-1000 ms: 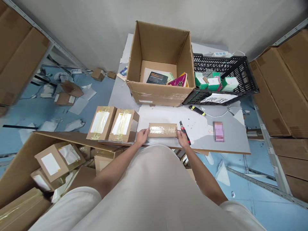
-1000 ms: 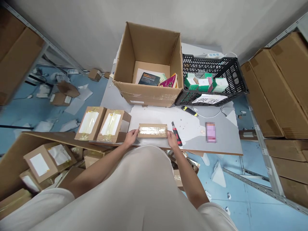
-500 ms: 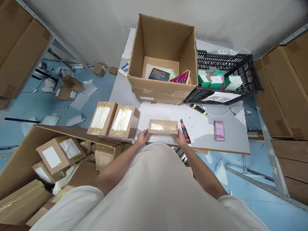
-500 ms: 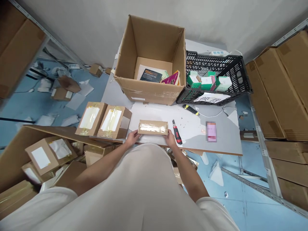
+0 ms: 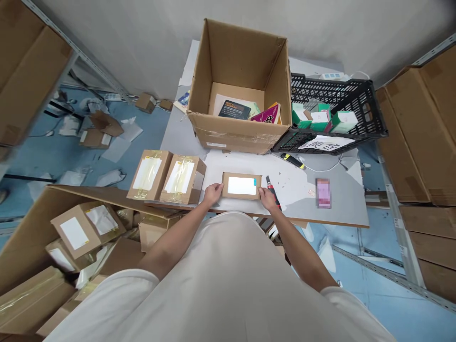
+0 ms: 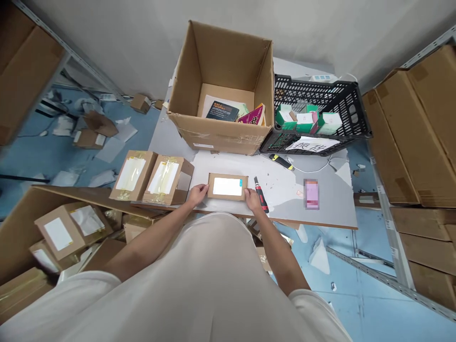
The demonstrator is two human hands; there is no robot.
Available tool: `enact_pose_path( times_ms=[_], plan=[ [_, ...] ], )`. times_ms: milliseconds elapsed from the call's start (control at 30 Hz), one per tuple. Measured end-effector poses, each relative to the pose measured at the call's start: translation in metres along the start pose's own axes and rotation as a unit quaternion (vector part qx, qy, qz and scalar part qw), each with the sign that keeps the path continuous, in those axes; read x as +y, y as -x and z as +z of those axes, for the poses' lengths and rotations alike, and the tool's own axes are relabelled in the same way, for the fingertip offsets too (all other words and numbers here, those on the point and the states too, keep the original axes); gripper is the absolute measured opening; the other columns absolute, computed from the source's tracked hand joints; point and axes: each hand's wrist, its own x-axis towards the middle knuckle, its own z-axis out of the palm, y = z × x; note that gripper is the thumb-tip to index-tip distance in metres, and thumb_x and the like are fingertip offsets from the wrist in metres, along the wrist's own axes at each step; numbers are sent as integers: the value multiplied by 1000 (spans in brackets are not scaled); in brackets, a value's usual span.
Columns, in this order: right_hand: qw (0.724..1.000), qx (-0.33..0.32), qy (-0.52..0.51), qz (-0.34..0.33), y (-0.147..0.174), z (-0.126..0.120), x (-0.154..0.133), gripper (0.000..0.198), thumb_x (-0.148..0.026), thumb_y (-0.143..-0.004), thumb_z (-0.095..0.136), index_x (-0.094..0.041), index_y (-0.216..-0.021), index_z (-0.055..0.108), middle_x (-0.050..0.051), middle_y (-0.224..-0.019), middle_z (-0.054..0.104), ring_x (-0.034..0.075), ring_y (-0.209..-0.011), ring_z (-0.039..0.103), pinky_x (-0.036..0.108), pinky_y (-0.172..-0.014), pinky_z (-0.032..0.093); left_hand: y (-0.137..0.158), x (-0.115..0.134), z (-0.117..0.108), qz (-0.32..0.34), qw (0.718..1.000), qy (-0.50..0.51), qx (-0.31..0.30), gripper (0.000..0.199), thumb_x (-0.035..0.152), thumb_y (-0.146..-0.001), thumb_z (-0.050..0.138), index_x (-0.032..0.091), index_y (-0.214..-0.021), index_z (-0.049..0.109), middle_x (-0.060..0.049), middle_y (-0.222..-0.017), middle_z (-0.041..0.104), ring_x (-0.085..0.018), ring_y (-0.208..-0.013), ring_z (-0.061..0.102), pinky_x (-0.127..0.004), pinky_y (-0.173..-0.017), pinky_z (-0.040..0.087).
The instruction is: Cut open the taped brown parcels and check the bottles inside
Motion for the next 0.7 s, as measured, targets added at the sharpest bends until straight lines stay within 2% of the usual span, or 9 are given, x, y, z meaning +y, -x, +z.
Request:
enact_pose_path(
  times_ms=[167,267,367,567,700],
  plan=[
    [999,-20,-44,3,8,1,18,43,-45,-90,39,-20,-118,61,9,-114,66,23,-101,62,43,-94,47,0,-28,5,-6,999,46,-26,35,36,-81,52,15,-103,69,-9,-99,72,-22,-94,65,-35,-89,49],
    [997,-24,-66,11,21,2,30,50,-41,-86,46,-19,-130,53,11,-119,63,22,-99,63,44,-95,47,6,-47,7,-10,996,75,-45,47,29,-75,60,14,-119,61,-12,-117,66,-22,-101,66,-38,-96,48],
    [996,-37,-84,18,30,3,38,63,-36,-78,56,-15,-136,46,15,-123,61,21,-98,64,42,-93,49,12,-58,6,-9,993,97,-66,63,28,-68,68,15,-127,55,-14,-130,58,-26,-110,62,-41,-99,47],
    [988,-74,-136,22,26,10,30,80,-25,-69,63,-22,-144,33,11,-137,51,23,-113,59,42,-97,48,12,-55,9,-1,987,127,-96,83,34,-61,77,15,-135,47,-15,-139,50,-30,-123,53,-44,-107,40],
    [984,-75,-160,9,23,14,18,75,-22,-72,59,-21,-143,34,10,-137,52,21,-114,58,41,-101,45,10,-45,13,25,977,163,-134,77,41,-65,74,16,-133,49,-10,-132,57,-27,-122,54,-42,-108,39]
  ],
)
